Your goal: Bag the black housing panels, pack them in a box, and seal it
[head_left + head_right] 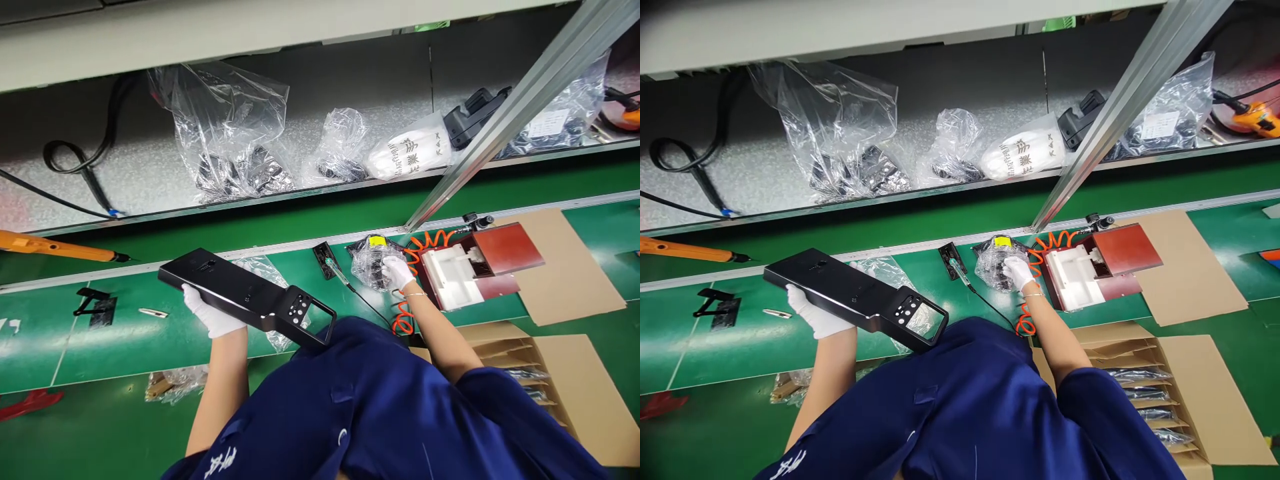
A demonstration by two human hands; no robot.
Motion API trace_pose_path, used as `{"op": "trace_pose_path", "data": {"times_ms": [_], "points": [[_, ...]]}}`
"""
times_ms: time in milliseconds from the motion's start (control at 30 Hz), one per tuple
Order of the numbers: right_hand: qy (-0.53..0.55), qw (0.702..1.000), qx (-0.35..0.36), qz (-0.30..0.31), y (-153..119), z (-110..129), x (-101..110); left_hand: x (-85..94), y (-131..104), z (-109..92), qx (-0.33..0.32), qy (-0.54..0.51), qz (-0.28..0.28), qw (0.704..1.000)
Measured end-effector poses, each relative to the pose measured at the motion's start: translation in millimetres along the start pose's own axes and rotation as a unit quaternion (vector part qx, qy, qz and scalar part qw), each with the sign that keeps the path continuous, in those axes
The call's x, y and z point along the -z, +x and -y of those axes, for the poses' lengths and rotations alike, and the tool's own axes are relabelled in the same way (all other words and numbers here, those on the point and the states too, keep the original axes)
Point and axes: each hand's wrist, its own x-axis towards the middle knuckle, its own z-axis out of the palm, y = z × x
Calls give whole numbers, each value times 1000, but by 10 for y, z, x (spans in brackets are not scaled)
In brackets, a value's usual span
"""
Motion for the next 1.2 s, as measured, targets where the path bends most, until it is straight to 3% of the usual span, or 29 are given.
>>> {"op": "trace_pose_path", "data": {"times_ms": [167, 300, 500, 600, 700, 800, 900, 1067, 1200], "points": [[145, 989, 10, -14, -308, 83, 154, -116, -26, 48, -25, -8, -19, 999], [248, 967, 45, 48, -598, 463, 131, -318, -105, 45, 27, -41, 45, 998], [177, 964, 143, 138, -825, 1039, -42, -578, -263, 81, -12, -61, 113, 992], [114, 965, 172, 165, -899, 1353, -179, -699, -394, 101, 1, -92, 159, 983], [50, 958, 206, 192, -978, 1725, -400, -787, -479, 107, 33, -119, 190, 974], [-11, 930, 304, 208, -1064, 2088, -698, -827, -530, 97, 47, -129, 213, 968], [-61, 899, 371, 227, -1098, 2377, -999, -838, -583, 92, 46, -140, 188, 971], [-112, 881, 394, 235, -1034, 2681, -1334, -839, -636, 97, 70, -161, 88, 980], [-137, 863, 434, 217, -1014, 2782, -1412, -850, -658, 93, 87, -162, 103, 978]]}}
